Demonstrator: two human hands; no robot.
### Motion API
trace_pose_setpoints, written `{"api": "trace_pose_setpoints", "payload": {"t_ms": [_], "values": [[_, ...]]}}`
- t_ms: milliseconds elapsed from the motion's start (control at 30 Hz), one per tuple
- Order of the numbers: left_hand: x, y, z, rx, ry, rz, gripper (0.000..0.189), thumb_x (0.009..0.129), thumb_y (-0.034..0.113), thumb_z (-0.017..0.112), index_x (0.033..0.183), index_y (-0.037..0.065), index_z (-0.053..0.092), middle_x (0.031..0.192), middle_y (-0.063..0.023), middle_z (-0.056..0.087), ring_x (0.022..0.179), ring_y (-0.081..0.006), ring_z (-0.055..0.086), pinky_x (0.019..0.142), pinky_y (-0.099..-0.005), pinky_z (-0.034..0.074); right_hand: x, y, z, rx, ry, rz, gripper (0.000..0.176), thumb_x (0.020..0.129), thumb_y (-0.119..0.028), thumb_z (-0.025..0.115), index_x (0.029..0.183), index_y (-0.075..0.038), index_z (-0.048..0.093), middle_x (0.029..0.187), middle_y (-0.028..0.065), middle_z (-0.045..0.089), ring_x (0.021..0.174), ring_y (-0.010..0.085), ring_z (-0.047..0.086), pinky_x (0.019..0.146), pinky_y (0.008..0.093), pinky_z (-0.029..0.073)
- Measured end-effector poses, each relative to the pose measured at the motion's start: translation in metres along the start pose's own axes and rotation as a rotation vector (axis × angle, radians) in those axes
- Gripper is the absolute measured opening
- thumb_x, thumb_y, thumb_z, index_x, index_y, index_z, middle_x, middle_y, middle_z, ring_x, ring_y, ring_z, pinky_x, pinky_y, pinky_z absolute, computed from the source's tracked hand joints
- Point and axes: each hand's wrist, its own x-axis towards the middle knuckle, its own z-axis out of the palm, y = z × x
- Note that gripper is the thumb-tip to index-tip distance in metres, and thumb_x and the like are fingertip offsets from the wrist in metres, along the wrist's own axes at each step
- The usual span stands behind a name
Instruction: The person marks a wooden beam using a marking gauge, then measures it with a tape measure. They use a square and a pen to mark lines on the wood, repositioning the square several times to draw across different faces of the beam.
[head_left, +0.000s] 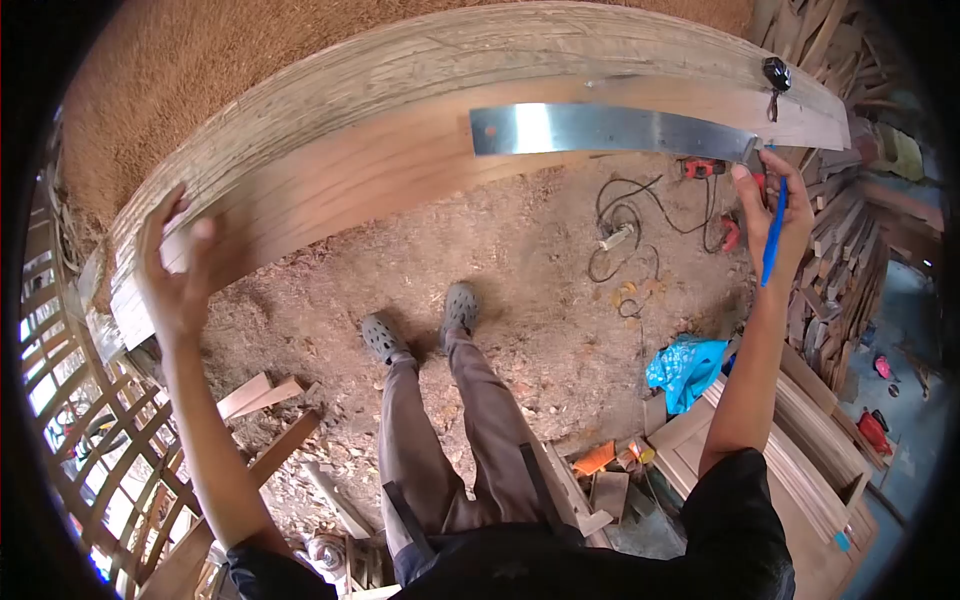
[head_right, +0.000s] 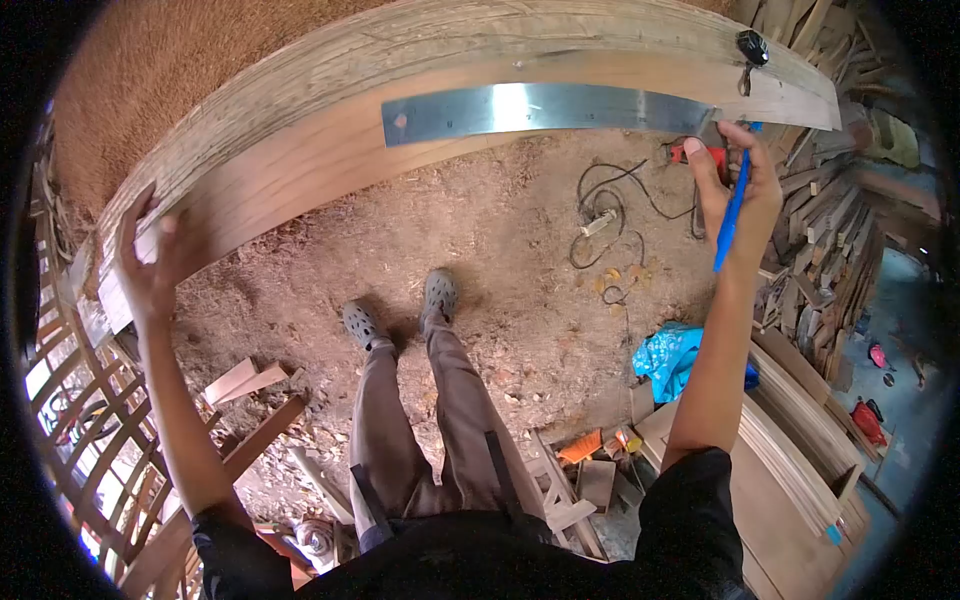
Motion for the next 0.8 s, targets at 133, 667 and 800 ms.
{"api": "trace_pose_setpoints", "payload": {"t_ms": [133,667,800], "values": [[0.022,0.097,0.037,-0.130,-0.126,0.155,0.062,0.091,0.048,0.075,0.139,0.011,0.063,0.134,-0.0154,0.067,0.124,-0.0311,0.063,0.108,-0.0516,0.050,0.007,0.018,0.015,-0.003,-0.011,-0.100,0.038,0.085,-0.022,0.088,0.113,-0.002,0.071,0.087,-0.0006,0.062,0.077,0.0070,0.056,0.071,0.0230,0.049],[0.048,0.180,0.103,-0.190,-0.266,0.160,0.056,0.080,0.046,0.088,0.117,0.006,0.073,0.107,-0.0107,0.075,0.101,-0.0245,0.073,0.089,-0.0377,0.058,0.016,0.039,0.043,0.044,-0.054,-0.230,0.040,0.085,-0.020,0.088,0.117,-0.003,0.070,0.091,0.0019,0.063,0.077,0.0094,0.058,0.073,0.0240,0.050],[0.048,0.180,0.103,-0.226,-0.275,0.141,0.058,0.078,0.046,0.089,0.118,0.007,0.073,0.108,-0.0107,0.075,0.101,-0.0235,0.073,0.088,-0.0378,0.058,0.014,0.038,0.043,0.038,-0.041,-0.234,0.041,0.085,-0.020,0.088,0.117,-0.004,0.069,0.092,0.0018,0.064,0.078,0.0087,0.058,0.074,0.0241,0.050]]}}
